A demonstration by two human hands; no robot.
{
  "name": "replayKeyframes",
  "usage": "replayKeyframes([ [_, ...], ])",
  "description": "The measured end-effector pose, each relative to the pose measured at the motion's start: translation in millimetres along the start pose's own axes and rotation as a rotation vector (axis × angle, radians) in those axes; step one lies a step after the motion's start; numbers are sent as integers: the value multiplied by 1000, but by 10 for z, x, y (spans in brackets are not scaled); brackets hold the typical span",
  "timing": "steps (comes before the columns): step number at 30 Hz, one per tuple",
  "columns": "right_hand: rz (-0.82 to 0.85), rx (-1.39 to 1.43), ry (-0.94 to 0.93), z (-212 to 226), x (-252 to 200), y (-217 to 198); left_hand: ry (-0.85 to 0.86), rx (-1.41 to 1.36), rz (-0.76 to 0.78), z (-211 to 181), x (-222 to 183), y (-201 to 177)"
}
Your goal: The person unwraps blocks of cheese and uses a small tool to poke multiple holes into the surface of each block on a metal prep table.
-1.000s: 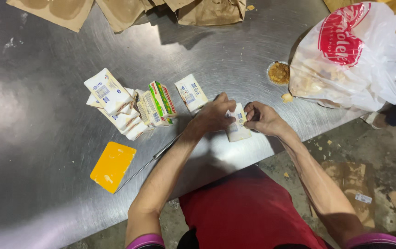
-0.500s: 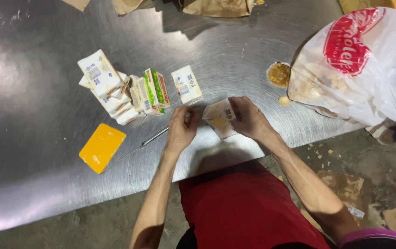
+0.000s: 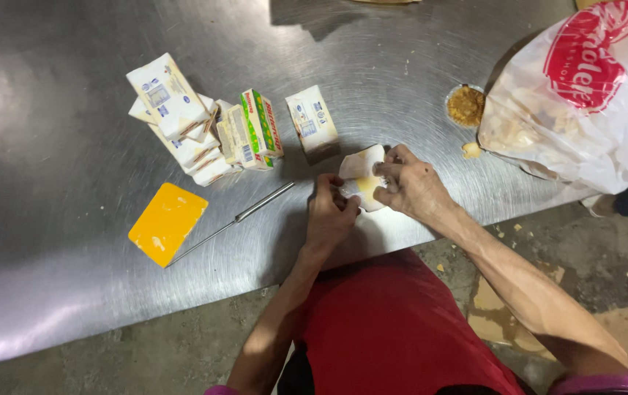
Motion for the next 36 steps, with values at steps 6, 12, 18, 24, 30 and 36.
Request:
replayKeyframes([
  [6, -81, -81, -48, -96, -79, 129, -31, -106, 75, 14, 26, -32],
  [12, -143, 34, -68, 45, -216, 132, 32, -86, 92, -30, 42, -166],
  [18, -235, -106, -152, 15, -212, 195, 83, 73, 100, -163, -25, -177],
  [24, -335, -248, -457, -87, -252, 275, 367, 263, 9, -265, -86, -128],
  [30, -402, 615, 376, -1010, -543, 389, 330, 230, -52, -218, -30, -243],
  [36, -374, 321, 250, -544, -520, -246, 450, 393, -46, -680, -27, -351],
])
Point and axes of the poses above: each hand's wrist, its own x-axis towards the middle knuckle, its own y-axis out of the palm, z = x × y, the point moved 5 cm from there along x, towards the middle knuckle, and after that the axes turned 4 degrees about -y, right-handed, at the moved point
